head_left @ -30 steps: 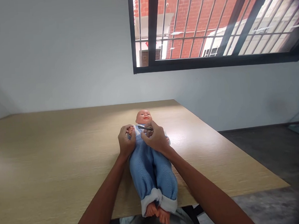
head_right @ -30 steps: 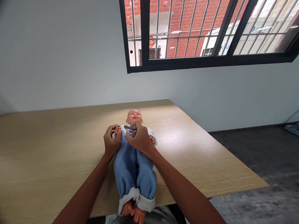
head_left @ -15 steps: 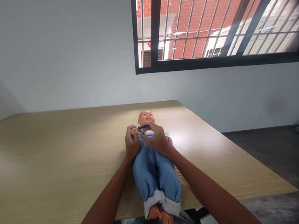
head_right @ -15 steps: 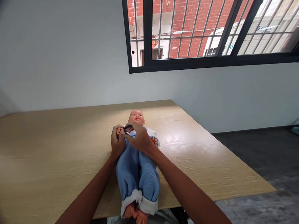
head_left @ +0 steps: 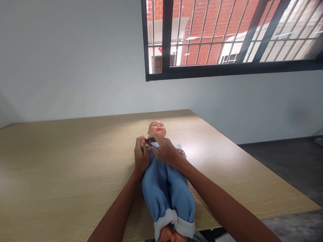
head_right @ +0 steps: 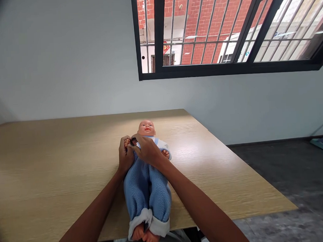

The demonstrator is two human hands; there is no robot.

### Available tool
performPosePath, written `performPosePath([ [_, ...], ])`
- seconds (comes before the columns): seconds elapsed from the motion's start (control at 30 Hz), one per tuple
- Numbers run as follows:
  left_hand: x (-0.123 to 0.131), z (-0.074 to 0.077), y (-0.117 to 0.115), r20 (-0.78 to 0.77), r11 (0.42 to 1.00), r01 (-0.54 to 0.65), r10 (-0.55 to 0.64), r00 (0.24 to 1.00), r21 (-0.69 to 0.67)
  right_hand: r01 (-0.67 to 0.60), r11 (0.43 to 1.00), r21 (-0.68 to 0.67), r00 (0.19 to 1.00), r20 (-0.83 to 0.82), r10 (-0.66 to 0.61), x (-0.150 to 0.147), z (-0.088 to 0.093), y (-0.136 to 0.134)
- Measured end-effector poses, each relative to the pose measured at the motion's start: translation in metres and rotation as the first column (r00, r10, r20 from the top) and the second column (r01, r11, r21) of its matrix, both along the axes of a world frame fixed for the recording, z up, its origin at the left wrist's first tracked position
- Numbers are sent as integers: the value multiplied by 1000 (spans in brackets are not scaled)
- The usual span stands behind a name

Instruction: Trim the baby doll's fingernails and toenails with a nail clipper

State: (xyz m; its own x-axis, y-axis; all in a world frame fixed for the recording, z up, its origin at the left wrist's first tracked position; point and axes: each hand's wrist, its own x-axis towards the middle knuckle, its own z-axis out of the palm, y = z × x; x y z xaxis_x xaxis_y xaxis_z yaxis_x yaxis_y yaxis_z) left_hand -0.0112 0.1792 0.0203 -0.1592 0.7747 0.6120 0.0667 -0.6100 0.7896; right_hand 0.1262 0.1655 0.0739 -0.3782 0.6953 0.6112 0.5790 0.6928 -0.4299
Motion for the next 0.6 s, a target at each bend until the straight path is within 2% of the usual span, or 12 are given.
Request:
performPosePath([
  [0.6, 0, -1, 2, -23, 1000, -21, 21, 1000, 11, -14, 1000, 21, 1000, 26, 14, -1, -1, 2],
])
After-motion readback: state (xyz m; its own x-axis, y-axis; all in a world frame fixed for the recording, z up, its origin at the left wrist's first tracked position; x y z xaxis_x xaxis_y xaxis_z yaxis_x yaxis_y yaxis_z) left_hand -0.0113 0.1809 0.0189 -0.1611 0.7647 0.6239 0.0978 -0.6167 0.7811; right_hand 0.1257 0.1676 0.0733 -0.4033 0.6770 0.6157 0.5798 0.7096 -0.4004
